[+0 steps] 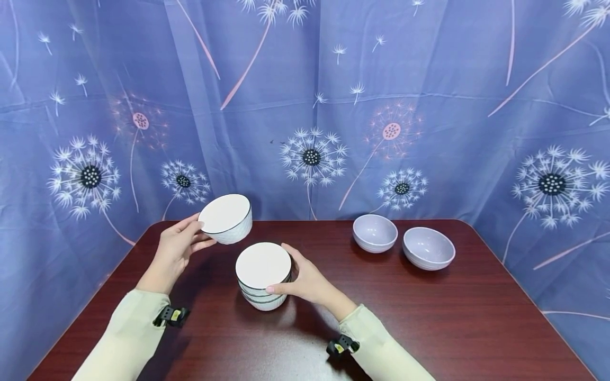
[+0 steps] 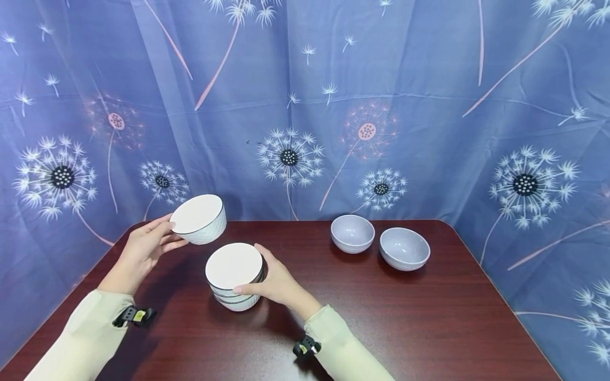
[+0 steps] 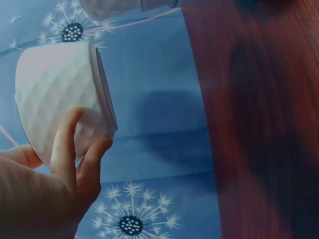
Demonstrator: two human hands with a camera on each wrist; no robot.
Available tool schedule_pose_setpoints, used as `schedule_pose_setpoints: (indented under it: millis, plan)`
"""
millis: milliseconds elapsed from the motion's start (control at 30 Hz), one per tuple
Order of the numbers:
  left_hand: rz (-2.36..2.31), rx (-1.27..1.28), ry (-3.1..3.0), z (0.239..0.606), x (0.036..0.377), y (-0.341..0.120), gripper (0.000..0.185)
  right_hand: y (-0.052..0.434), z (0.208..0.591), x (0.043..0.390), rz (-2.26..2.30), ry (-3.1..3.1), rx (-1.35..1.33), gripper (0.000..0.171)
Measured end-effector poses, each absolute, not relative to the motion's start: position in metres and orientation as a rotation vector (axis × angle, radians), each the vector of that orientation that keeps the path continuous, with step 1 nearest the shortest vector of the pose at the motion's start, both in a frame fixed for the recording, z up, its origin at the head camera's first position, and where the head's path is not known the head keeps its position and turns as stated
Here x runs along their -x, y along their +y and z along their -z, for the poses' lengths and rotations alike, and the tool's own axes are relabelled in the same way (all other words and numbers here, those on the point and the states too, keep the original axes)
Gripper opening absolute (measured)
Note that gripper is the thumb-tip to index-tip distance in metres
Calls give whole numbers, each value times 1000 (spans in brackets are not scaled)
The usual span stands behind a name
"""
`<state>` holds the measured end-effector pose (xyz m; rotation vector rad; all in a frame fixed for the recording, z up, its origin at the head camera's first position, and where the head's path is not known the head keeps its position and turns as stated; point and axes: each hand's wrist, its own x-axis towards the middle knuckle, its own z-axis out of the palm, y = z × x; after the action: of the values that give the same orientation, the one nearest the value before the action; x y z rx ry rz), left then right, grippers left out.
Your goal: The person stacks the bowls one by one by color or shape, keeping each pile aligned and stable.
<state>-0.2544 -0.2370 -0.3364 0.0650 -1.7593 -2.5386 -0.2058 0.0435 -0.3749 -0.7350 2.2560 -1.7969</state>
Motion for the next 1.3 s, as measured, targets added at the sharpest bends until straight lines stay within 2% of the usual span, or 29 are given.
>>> schedule_pose_setpoints:
  millis: [567,933,1300]
  plan:
    - [2530,-34,-1890,326,241,-220,52,42,381,207,1831,2254,713,90]
    - [2530,59,-1981,324,230,-206,53,45,386,211,1898,2117,695,96]
    - [2484,138,-2076,330,225,-199,51,48,386,215,1864,2118,761,93]
